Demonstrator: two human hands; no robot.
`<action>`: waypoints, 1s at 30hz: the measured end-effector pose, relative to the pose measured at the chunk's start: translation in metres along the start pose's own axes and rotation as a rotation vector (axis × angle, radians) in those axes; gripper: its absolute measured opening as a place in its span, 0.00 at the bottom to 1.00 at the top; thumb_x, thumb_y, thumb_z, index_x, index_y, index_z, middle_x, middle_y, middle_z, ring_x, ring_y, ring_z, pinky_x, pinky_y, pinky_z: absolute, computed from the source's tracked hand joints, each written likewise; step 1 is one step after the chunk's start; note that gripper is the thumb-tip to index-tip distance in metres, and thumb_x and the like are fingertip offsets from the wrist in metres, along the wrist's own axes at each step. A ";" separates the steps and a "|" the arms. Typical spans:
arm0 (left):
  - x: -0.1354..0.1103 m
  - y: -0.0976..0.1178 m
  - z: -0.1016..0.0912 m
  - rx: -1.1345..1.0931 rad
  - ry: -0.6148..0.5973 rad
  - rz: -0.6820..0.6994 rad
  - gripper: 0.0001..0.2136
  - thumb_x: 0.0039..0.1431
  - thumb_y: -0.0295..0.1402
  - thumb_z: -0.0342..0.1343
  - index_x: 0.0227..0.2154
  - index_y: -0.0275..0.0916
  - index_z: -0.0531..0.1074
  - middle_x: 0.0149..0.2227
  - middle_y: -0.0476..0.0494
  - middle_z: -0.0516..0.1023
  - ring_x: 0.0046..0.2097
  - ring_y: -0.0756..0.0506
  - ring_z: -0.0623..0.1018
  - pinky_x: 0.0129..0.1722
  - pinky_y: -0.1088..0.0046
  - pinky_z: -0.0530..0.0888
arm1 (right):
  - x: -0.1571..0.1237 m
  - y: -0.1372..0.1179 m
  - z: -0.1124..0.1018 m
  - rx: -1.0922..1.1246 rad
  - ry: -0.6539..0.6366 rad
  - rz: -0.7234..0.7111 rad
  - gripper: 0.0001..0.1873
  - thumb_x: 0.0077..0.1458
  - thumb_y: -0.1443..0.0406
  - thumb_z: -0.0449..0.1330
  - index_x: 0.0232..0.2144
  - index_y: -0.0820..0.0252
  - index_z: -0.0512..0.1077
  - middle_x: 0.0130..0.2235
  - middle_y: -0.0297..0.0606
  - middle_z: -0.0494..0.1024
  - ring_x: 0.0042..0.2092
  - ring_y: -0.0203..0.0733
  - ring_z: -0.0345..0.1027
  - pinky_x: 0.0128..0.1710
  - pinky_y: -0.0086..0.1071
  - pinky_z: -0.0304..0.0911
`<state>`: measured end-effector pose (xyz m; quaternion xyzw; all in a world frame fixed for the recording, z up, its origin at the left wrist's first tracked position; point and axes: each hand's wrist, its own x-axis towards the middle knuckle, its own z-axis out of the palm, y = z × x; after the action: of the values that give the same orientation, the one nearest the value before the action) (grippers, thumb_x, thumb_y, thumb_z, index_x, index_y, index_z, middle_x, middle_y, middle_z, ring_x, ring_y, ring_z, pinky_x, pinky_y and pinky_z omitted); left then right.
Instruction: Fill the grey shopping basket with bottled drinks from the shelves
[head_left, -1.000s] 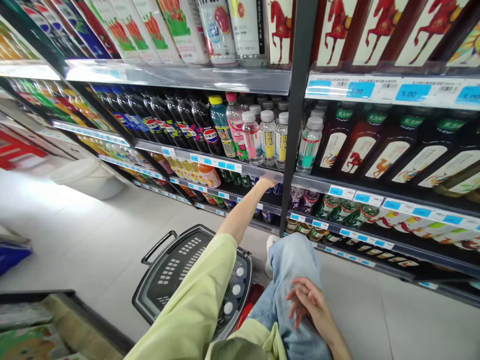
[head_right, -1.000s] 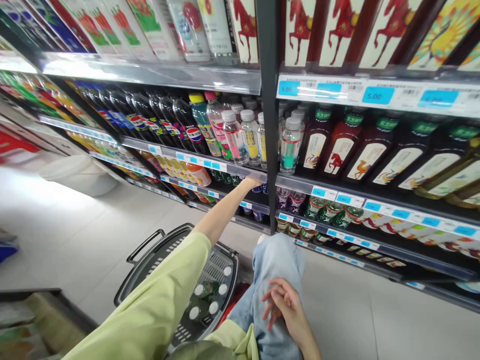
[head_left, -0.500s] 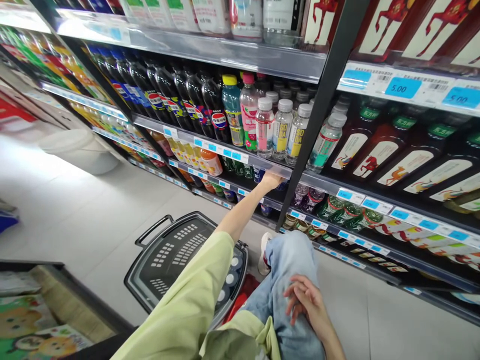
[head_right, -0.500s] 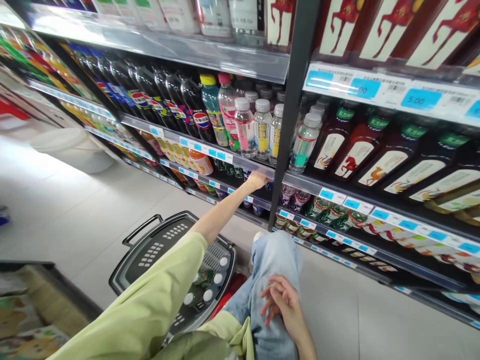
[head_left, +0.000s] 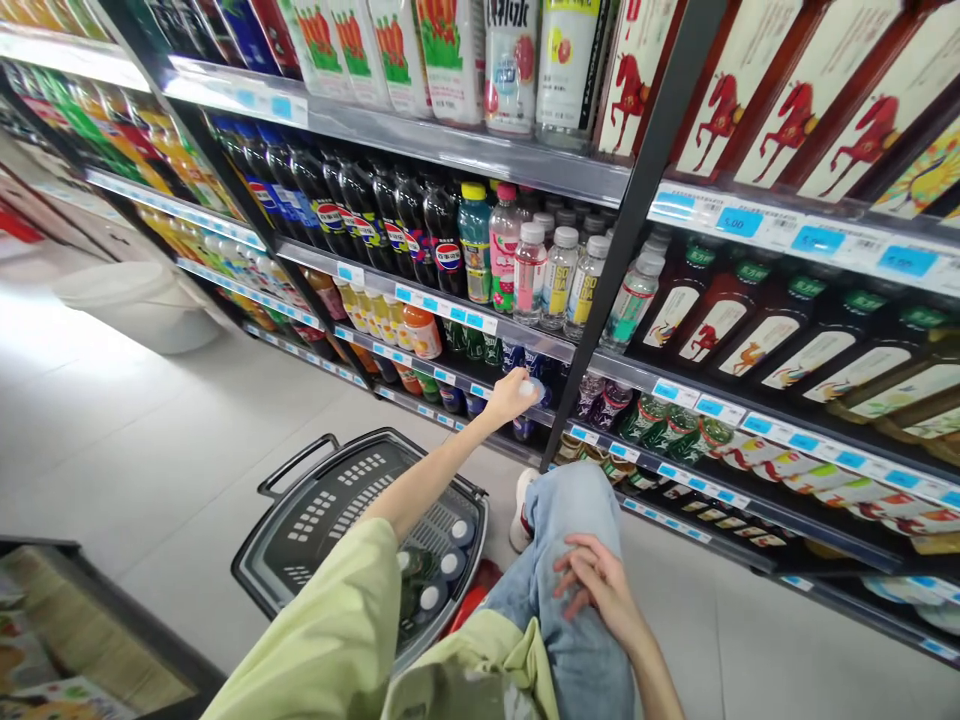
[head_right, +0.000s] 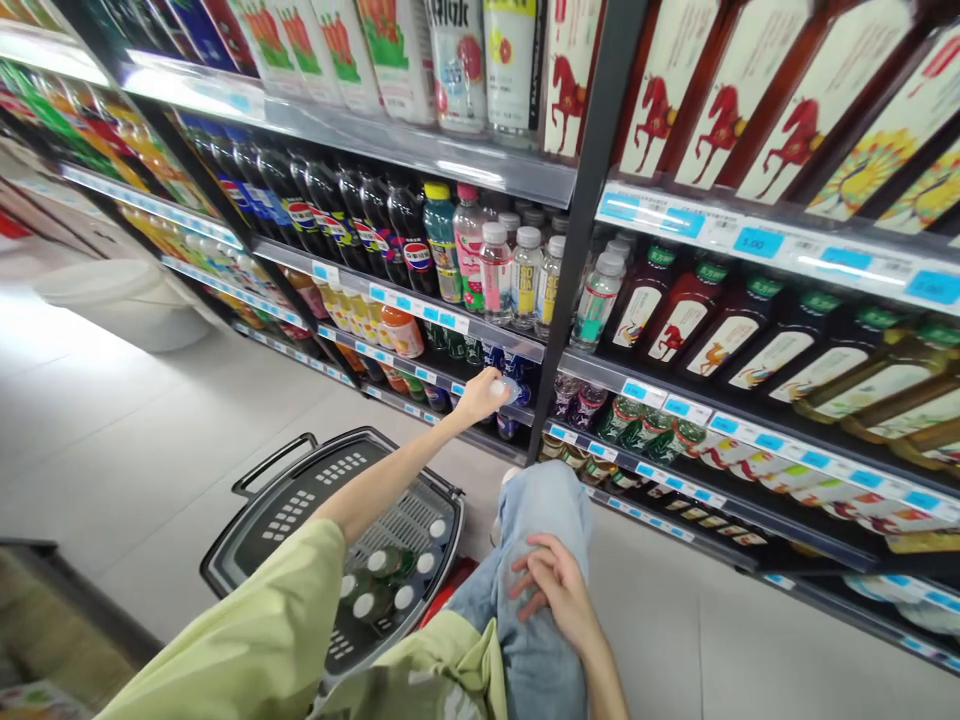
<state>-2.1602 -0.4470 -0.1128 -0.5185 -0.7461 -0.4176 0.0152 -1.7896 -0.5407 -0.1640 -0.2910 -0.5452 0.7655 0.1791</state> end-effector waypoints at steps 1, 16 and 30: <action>-0.003 0.004 -0.009 -0.018 0.021 -0.012 0.08 0.60 0.37 0.62 0.35 0.43 0.68 0.41 0.46 0.78 0.43 0.44 0.79 0.47 0.68 0.75 | 0.002 0.000 0.001 -0.021 -0.007 0.004 0.36 0.55 0.39 0.73 0.53 0.54 0.71 0.42 0.43 0.82 0.35 0.48 0.82 0.25 0.35 0.78; -0.074 0.135 -0.140 -0.188 -0.084 0.141 0.11 0.58 0.40 0.61 0.27 0.40 0.69 0.26 0.51 0.74 0.30 0.49 0.71 0.35 0.73 0.67 | 0.083 -0.022 0.039 -0.233 0.079 -0.345 0.60 0.28 0.57 0.85 0.64 0.48 0.67 0.69 0.52 0.70 0.65 0.66 0.72 0.59 0.58 0.75; -0.059 0.185 -0.042 -0.736 -0.525 0.185 0.18 0.64 0.49 0.61 0.41 0.37 0.76 0.36 0.47 0.78 0.40 0.45 0.76 0.44 0.69 0.73 | 0.038 -0.017 -0.010 0.149 -0.195 -0.227 0.43 0.39 0.39 0.75 0.52 0.53 0.74 0.40 0.43 0.83 0.44 0.60 0.81 0.45 0.56 0.78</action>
<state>-2.0050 -0.4973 -0.0001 -0.6420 -0.4775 -0.5060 -0.3221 -1.8127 -0.5051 -0.1603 -0.1380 -0.5313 0.8032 0.2316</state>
